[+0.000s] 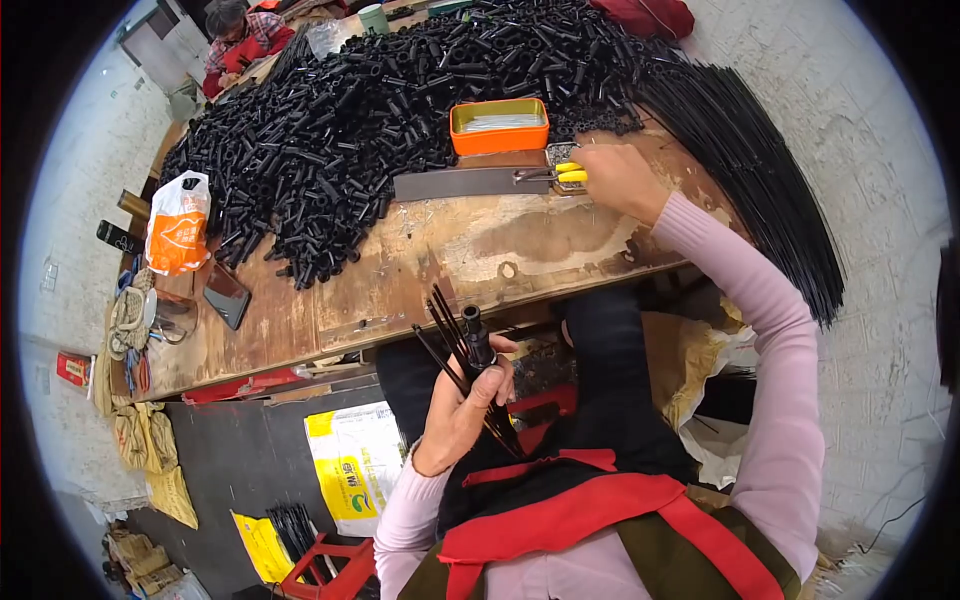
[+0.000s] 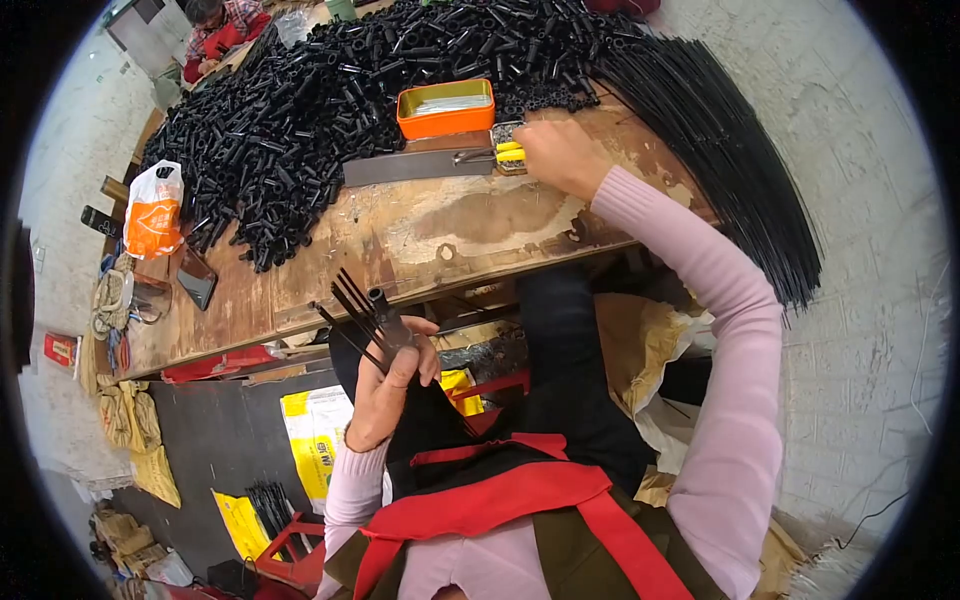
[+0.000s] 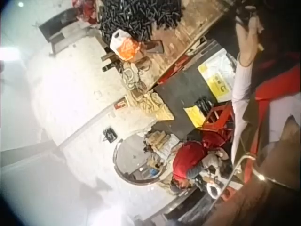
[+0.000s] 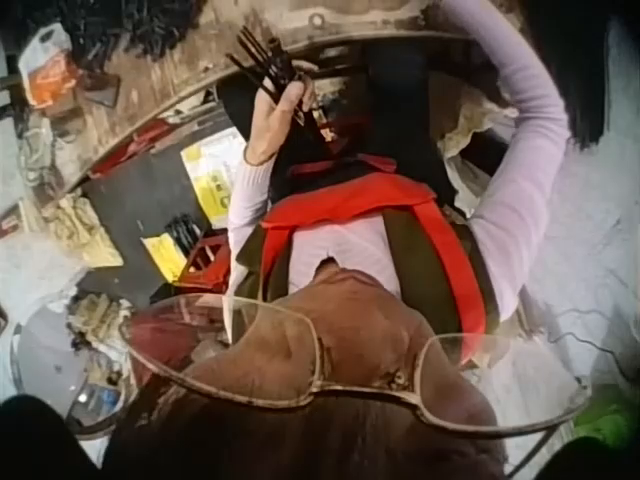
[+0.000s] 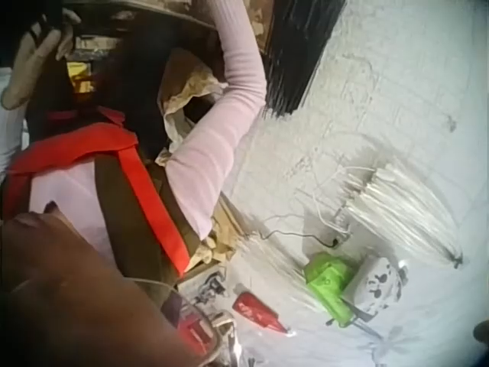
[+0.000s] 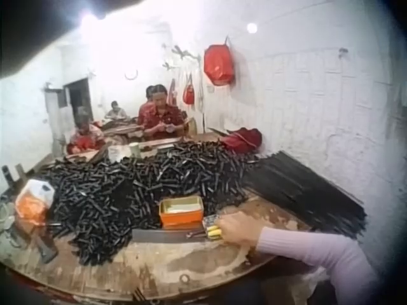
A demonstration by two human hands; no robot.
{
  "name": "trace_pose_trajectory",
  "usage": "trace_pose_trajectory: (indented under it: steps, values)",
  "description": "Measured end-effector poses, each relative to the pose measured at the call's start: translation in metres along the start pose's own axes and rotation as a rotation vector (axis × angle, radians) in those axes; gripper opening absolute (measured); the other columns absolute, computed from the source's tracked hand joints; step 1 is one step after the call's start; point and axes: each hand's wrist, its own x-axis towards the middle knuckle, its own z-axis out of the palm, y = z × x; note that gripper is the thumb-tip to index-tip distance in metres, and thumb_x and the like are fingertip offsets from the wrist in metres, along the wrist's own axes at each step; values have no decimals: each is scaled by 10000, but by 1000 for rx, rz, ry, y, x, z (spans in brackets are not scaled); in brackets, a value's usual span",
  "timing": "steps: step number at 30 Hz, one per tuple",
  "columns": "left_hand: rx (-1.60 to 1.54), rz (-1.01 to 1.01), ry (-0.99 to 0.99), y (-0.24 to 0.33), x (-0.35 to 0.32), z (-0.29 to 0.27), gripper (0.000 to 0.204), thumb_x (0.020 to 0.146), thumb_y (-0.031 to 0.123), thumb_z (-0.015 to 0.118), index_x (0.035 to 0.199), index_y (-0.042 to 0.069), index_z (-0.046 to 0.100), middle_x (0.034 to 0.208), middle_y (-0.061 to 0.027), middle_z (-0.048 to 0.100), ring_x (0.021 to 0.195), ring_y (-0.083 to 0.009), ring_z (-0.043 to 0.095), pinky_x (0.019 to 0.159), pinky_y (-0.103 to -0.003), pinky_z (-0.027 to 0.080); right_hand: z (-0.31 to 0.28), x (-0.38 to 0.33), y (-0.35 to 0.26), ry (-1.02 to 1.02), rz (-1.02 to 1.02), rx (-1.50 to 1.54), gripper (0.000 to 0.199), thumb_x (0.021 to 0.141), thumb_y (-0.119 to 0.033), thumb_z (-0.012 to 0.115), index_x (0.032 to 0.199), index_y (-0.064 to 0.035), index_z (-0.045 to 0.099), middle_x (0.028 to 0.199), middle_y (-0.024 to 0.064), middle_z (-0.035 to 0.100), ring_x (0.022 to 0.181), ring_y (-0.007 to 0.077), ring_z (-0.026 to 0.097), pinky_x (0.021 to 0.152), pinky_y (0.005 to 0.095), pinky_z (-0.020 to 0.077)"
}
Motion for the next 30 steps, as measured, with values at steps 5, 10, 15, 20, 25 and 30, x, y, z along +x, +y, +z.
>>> trace_pose_trajectory:
  steps: [5, 10, 15, 20, 25, 30]
  values:
    - [4, 3, 36, 1, 3, -2, 399, 989, 299, 566, 1190, -38, 495, 769, -27, 479, 693, -116, 470, 697, -283, 431, -7, 16, 9, 16, 127, 306, 178, 832, -191, 619, 919, -43, 666, 814, 189, 667, 775, 384, 645, 709, 470, 506]
    - [20, 16, 13, 1, -3, 7, 371, 994, 285, 557, 1184, -28, 498, 766, -28, 477, 692, -114, 464, 693, -279, 425, -8, 30, 27, -212, 536, 1045, 223, 861, -208, 681, 807, 6, 650, 635, 56, 617, 595, 176, 596, 572, 298, 473]
    - [17, 50, 6, 3, -18, 10, 352, 995, 273, 556, 1181, -20, 500, 766, -28, 476, 697, -113, 462, 688, -277, 420, -14, 24, 43, -517, 661, 1812, 156, 929, -146, 613, 1031, -28, 618, 892, 62, 660, 758, 135, 622, 625, 245, 509]
    - [28, 88, 41, 7, -33, 10, 307, 1002, 241, 539, 1172, -12, 500, 763, -25, 463, 694, -110, 449, 682, -276, 417, -32, -9, -14, -451, 573, 1844, 176, 925, -135, 624, 1049, -10, 611, 921, 84, 677, 897, 156, 658, 742, 231, 530]
    - [-17, 82, 63, 2, -34, 9, 235, 1007, 156, 509, 1171, -13, 504, 778, -5, 478, 701, -93, 457, 669, -253, 412, -58, -34, -71, -423, 420, 1976, 167, 918, -126, 642, 1015, 8, 625, 920, 79, 662, 903, 158, 647, 715, 232, 516]
    - [19, 107, 70, 5, -31, 8, 253, 1015, 179, 500, 1175, -17, 491, 779, -16, 454, 689, -106, 436, 670, -273, 413, -81, -71, -129, -386, 485, 1885, 203, 922, -167, 633, 1059, -20, 605, 880, 57, 621, 797, 123, 597, 697, 240, 476]
